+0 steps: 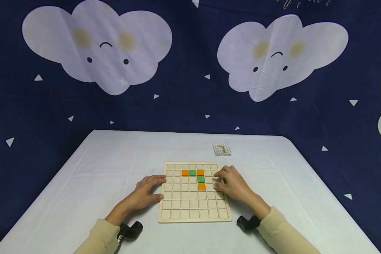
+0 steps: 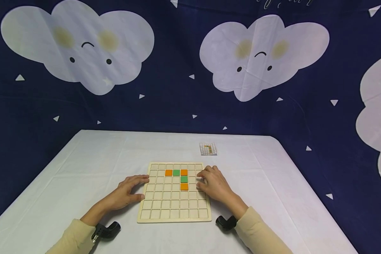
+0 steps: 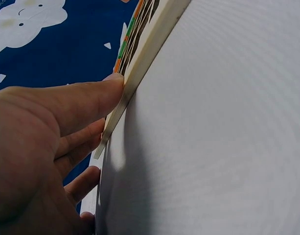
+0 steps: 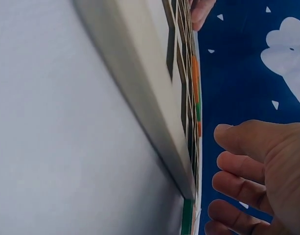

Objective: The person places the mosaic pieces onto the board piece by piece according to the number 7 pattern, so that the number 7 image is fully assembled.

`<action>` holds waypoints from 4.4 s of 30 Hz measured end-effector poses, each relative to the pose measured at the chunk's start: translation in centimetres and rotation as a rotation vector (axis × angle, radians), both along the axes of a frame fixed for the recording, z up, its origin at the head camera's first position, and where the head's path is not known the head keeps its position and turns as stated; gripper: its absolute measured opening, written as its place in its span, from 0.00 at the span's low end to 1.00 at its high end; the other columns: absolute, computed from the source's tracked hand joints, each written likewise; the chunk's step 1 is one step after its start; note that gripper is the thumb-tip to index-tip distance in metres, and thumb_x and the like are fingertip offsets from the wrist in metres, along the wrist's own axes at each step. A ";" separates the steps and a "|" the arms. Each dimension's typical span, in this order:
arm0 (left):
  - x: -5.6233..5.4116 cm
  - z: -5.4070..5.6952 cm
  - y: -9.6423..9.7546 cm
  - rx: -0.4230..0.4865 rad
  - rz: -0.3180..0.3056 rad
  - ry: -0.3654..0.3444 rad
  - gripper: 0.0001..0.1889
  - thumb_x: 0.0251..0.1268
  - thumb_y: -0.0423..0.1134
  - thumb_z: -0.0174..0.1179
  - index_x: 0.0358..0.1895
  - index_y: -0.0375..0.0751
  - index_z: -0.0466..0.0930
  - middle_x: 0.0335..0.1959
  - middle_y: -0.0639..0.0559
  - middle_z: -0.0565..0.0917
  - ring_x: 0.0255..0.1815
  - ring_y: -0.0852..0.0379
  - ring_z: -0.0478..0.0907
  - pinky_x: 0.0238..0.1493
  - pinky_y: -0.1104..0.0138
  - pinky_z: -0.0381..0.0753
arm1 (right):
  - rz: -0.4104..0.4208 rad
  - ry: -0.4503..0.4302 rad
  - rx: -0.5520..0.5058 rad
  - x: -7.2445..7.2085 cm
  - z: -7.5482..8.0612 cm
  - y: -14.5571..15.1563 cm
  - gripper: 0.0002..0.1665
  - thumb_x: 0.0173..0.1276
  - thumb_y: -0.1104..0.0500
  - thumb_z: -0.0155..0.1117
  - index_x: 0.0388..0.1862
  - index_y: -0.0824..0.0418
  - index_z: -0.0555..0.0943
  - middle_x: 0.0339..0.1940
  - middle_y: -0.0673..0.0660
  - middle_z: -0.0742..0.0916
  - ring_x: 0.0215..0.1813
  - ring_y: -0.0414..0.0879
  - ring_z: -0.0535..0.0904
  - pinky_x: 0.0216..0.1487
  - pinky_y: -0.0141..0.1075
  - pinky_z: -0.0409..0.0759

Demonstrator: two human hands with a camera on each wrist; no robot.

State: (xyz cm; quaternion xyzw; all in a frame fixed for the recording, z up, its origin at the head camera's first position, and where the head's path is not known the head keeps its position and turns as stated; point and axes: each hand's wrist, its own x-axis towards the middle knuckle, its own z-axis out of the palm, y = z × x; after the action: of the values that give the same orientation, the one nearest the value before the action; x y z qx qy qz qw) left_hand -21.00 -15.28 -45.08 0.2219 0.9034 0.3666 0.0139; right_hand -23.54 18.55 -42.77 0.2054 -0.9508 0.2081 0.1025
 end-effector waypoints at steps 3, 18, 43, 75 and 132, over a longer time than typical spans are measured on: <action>0.0 0.0 0.0 0.005 -0.001 -0.008 0.27 0.56 0.39 0.65 0.61 0.40 0.72 0.69 0.46 0.68 0.70 0.39 0.58 0.65 0.40 0.47 | -0.005 0.002 0.006 0.0 0.0 0.5 0.15 0.55 0.55 0.70 0.42 0.57 0.84 0.37 0.49 0.82 0.39 0.41 0.68 0.41 0.35 0.68; 0.0 0.1 0.0 0.005 -0.003 0.001 0.27 0.56 0.39 0.65 0.60 0.40 0.72 0.68 0.45 0.68 0.70 0.38 0.58 0.64 0.39 0.47 | -0.051 0.029 0.017 -0.6 -0.8 2.6 0.17 0.53 0.56 0.71 0.42 0.59 0.84 0.37 0.51 0.81 0.40 0.44 0.70 0.42 0.38 0.69; -0.1 -0.2 0.1 -0.005 0.012 -0.003 0.26 0.56 0.39 0.65 0.60 0.41 0.73 0.69 0.46 0.68 0.71 0.40 0.57 0.64 0.40 0.48 | -0.086 0.025 0.041 -0.9 -1.6 3.8 0.18 0.53 0.56 0.71 0.43 0.60 0.84 0.37 0.52 0.82 0.40 0.45 0.70 0.42 0.39 0.70; -0.2 -0.1 0.0 -0.010 0.000 0.006 0.27 0.56 0.40 0.65 0.60 0.40 0.72 0.68 0.45 0.68 0.70 0.39 0.58 0.65 0.39 0.48 | -0.071 -0.009 0.042 -0.4 -1.6 4.8 0.16 0.53 0.57 0.71 0.42 0.59 0.83 0.37 0.51 0.81 0.40 0.44 0.70 0.44 0.40 0.70; -0.2 -0.2 0.1 -0.002 0.018 -0.021 0.27 0.56 0.40 0.65 0.61 0.42 0.73 0.69 0.46 0.68 0.71 0.40 0.57 0.66 0.41 0.47 | -0.039 0.002 -0.022 0.3 -0.4 4.1 0.13 0.55 0.57 0.70 0.40 0.58 0.84 0.37 0.48 0.81 0.41 0.41 0.71 0.43 0.38 0.72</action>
State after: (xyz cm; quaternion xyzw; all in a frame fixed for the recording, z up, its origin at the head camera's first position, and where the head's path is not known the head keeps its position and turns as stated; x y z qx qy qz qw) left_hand -21.16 -15.20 -45.24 0.2098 0.9055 0.3683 0.0204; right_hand -23.21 22.68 -43.20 0.1861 -0.9522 0.2161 0.1098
